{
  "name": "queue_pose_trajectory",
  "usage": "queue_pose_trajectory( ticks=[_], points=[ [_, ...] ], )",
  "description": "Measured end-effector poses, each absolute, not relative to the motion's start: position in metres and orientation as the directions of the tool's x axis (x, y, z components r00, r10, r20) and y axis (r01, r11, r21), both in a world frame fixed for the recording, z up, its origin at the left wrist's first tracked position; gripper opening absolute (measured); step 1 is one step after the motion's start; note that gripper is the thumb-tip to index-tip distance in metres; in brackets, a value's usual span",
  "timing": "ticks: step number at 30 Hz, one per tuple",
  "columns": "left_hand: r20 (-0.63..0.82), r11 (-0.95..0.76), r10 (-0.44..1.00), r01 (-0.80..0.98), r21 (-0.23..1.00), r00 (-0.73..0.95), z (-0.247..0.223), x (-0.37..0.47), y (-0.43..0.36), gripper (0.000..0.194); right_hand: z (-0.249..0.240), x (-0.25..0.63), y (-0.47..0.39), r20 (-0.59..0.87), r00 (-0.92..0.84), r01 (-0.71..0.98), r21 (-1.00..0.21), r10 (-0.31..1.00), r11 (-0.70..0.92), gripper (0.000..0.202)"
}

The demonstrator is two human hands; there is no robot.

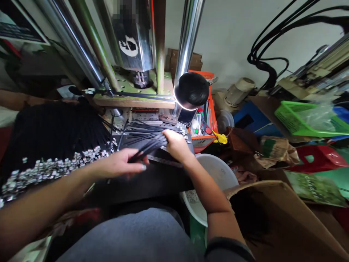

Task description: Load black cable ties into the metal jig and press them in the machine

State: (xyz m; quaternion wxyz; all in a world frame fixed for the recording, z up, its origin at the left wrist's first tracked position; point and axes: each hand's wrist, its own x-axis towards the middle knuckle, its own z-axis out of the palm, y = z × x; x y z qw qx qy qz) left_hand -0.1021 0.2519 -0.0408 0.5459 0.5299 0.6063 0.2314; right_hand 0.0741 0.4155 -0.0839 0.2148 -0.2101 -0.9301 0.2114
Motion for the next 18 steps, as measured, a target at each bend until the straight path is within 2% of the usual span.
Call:
queue_pose_trajectory(
  ticks=[1, 3, 5, 6, 8, 10, 11, 13, 15, 18],
  points=[
    [-0.303, 0.209, 0.951, 0.595, 0.776, 0.061, -0.036, -0.116, 0.266, 0.041, -0.08, 0.078, 0.429, 0.309, -0.807, 0.334, -0.464, 0.503, 0.821, 0.045],
    [-0.047, 0.104, 0.995, 0.865, 0.492, -0.092, -0.033, -0.139, 0.294, 0.044, -0.075, 0.09, 0.448, 0.283, -0.807, 0.391, -0.4, 0.518, 0.829, 0.045],
    [0.075, 0.074, 0.992, 0.961, 0.268, -0.097, -0.042, -0.146, 0.318, 0.041, -0.074, 0.109, 0.454, 0.229, -0.788, 0.476, -0.364, 0.572, 0.801, 0.038],
    [0.059, 0.022, 0.998, 0.974, 0.225, -0.036, -0.049, -0.144, 0.327, 0.036, -0.075, 0.121, 0.451, 0.189, -0.76, 0.53, -0.372, 0.622, 0.762, 0.028],
    [-0.041, -0.156, 0.985, 0.961, 0.23, 0.169, -0.066, -0.128, 0.34, 0.026, -0.08, 0.145, 0.436, 0.081, -0.69, 0.627, -0.429, 0.72, 0.65, 0.014],
    [-0.098, -0.306, 0.937, 0.924, 0.231, 0.334, -0.084, -0.11, 0.346, 0.029, -0.087, 0.165, 0.416, -0.025, -0.645, 0.676, -0.484, 0.763, 0.556, 0.02],
    [-0.093, -0.342, 0.926, 0.918, 0.201, 0.366, -0.093, -0.104, 0.347, 0.033, -0.091, 0.172, 0.408, -0.058, -0.641, 0.684, -0.497, 0.765, 0.535, 0.025],
    [-0.056, -0.359, 0.928, 0.923, 0.136, 0.369, -0.109, -0.101, 0.346, 0.041, -0.101, 0.178, 0.396, -0.081, -0.644, 0.688, -0.497, 0.761, 0.529, 0.041],
    [-0.041, -0.347, 0.934, 0.928, 0.132, 0.355, -0.122, -0.108, 0.339, 0.049, -0.11, 0.177, 0.393, -0.055, -0.685, 0.655, -0.485, 0.727, 0.58, 0.053],
    [-0.013, -0.331, 0.943, 0.939, 0.088, 0.334, -0.132, -0.12, 0.315, 0.049, -0.118, 0.172, 0.396, -0.001, -0.778, 0.561, -0.452, 0.629, 0.694, 0.057]
  ],
)
